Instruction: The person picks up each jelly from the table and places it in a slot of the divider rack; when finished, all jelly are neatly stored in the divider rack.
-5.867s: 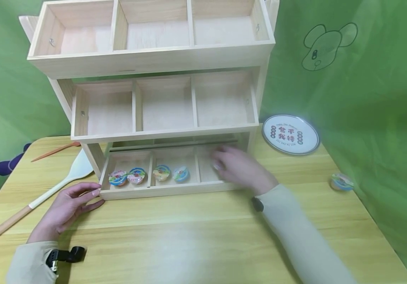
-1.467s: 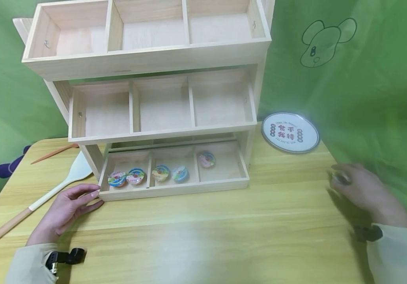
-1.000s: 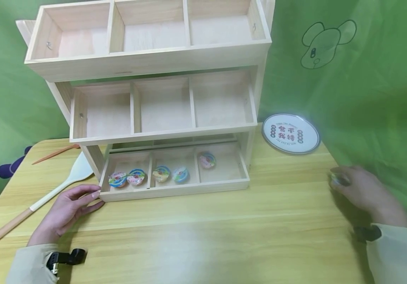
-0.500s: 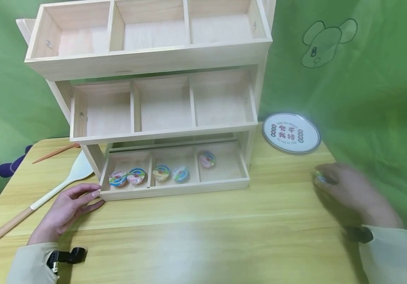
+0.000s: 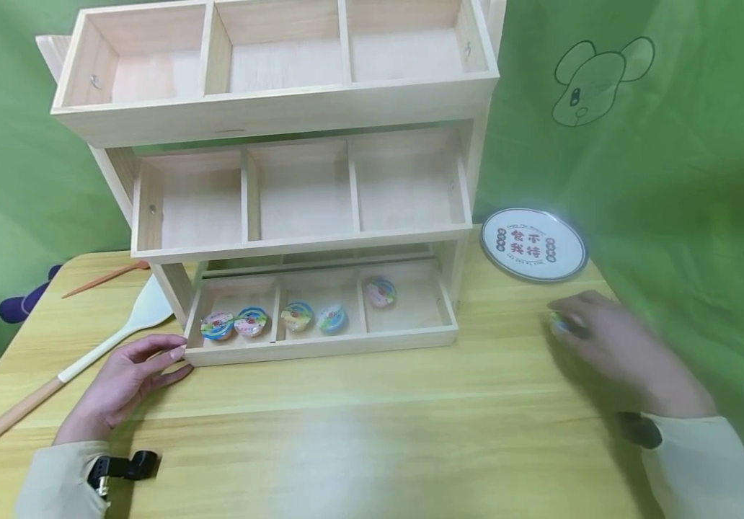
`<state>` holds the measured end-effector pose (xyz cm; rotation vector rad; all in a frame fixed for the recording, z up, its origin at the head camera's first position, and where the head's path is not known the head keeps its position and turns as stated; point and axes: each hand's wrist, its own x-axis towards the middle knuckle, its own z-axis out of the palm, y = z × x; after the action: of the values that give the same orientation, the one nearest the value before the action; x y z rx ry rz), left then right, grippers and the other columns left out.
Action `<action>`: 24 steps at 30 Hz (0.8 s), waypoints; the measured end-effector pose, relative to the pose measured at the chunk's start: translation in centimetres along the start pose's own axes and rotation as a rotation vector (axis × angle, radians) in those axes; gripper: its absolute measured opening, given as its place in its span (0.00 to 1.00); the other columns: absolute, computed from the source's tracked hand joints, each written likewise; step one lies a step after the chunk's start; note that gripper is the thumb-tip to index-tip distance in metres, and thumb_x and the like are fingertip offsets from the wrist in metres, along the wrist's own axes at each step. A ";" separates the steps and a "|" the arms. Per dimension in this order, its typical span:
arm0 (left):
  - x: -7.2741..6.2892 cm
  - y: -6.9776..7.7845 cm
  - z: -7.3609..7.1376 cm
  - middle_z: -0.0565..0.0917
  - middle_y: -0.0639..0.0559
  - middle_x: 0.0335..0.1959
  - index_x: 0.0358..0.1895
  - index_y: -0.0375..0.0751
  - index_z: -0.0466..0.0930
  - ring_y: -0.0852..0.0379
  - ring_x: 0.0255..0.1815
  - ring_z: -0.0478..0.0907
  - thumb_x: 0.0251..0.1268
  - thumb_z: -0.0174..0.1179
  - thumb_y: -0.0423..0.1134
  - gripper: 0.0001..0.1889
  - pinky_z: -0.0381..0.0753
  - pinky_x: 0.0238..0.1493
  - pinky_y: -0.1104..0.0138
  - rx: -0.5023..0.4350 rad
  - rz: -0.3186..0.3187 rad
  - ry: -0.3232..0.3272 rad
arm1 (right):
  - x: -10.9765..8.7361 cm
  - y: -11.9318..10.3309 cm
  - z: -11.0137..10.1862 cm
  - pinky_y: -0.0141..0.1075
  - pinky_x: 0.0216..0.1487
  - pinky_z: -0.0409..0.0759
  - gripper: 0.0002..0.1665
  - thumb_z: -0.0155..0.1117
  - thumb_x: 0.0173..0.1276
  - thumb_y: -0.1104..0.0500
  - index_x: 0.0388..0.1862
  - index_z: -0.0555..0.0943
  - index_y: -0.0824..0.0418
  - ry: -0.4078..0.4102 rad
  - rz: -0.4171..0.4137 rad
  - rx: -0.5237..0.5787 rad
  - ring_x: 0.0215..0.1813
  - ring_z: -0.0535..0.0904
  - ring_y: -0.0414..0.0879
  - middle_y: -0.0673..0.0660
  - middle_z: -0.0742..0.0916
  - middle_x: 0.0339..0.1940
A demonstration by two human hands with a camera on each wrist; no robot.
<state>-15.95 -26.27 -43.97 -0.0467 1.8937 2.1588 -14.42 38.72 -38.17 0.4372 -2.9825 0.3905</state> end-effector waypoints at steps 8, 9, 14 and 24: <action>0.0 0.1 0.1 0.72 0.40 0.55 0.52 0.28 0.80 0.55 0.53 0.79 0.67 0.61 0.26 0.12 0.79 0.59 0.55 -0.005 -0.001 -0.003 | 0.7 -1.7 0.1 0.66 0.48 0.76 0.25 0.72 0.60 0.63 0.56 0.78 0.66 -0.024 -0.042 0.001 0.52 0.75 0.69 0.70 0.79 0.52; 0.0 0.1 0.1 0.72 0.40 0.54 0.52 0.28 0.80 0.55 0.53 0.79 0.67 0.61 0.26 0.12 0.79 0.59 0.55 -0.007 0.000 -0.003 | 0.8 -1.9 0.1 0.65 0.48 0.76 0.25 0.72 0.60 0.63 0.56 0.78 0.66 -0.020 -0.053 -0.002 0.51 0.75 0.69 0.70 0.79 0.51; 0.1 0.0 0.0 0.73 0.41 0.54 0.52 0.29 0.81 0.55 0.53 0.79 0.67 0.61 0.27 0.12 0.79 0.59 0.55 -0.007 0.007 -0.010 | 1.2 -3.1 0.1 0.66 0.48 0.77 0.26 0.73 0.60 0.62 0.57 0.78 0.64 -0.024 -0.076 -0.013 0.52 0.76 0.69 0.68 0.79 0.54; 0.2 -0.2 -0.2 0.73 0.43 0.53 0.52 0.27 0.79 0.55 0.53 0.79 0.66 0.62 0.27 0.13 0.80 0.58 0.55 0.007 0.007 -0.003 | 2.4 -5.8 0.1 0.65 0.50 0.78 0.24 0.72 0.62 0.62 0.56 0.79 0.66 -0.074 -0.114 -0.007 0.51 0.78 0.67 0.67 0.79 0.55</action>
<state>-16.09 -26.40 -44.20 -0.0351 1.9024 2.1560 -15.00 32.64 -36.55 0.6308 -3.0108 0.3598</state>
